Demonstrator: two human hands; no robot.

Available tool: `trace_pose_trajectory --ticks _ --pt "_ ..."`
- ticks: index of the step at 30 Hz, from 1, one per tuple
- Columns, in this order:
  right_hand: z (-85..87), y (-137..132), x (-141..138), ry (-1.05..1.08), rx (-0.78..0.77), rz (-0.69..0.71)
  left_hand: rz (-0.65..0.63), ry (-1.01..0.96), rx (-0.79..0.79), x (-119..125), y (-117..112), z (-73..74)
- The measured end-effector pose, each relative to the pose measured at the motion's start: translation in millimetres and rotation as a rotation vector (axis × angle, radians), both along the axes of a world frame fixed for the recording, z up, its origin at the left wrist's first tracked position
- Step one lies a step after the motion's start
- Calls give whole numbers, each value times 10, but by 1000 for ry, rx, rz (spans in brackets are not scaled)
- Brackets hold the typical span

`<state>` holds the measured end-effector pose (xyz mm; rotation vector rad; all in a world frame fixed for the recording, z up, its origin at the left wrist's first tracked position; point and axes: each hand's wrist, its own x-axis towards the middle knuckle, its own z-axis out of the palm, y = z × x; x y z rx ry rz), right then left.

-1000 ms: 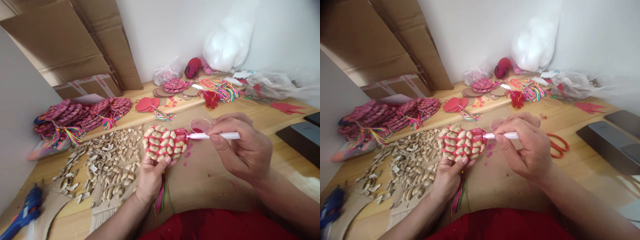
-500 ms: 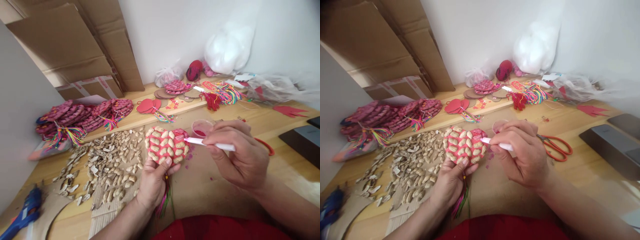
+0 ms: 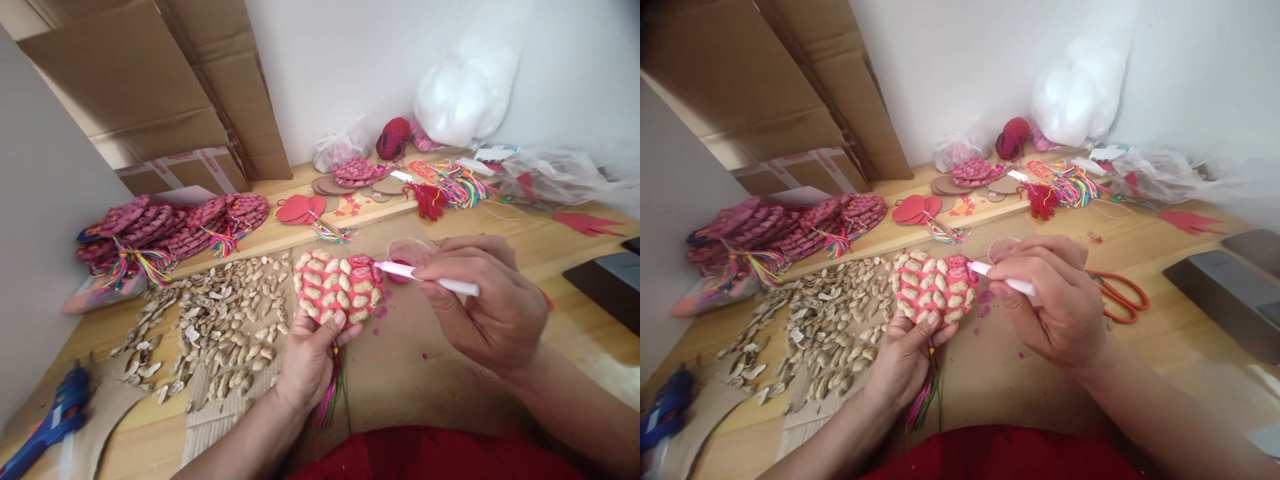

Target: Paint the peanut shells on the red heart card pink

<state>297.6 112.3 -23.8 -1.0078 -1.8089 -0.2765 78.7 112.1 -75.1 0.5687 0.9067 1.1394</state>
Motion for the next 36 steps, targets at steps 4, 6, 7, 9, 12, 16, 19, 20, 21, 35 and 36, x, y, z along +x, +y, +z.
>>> trace_pose_trajectory --ticks 4,6,7,9,12,16,19,20,21,35,36 --pt "-10 -11 -13 -47 -39 18 14 18 20 8 6 -9" --pt "-14 -13 -21 -31 -33 32 14 25 38 10 10 -18" --pt "-14 -11 -23 -11 -30 37 9 26 49 11 11 -23" --pt "-9 -4 -21 24 -33 42 4 22 72 11 8 -33" --pt "3 1 -8 46 -58 27 14 20 96 11 2 -47" --pt "15 -11 -5 88 -60 22 16 40 118 4 7 -69" --pt "20 -8 -15 107 -89 68 3 51 131 -3 10 -87" --pt "21 -4 -17 100 -96 70 2 56 134 -5 10 -92" --pt "23 1 -18 91 -97 62 2 61 136 -6 10 -96" --pt "8 26 -4 128 -80 49 2 54 106 0 11 -29" --pt "9 26 -2 121 -85 53 2 54 100 1 8 -24"
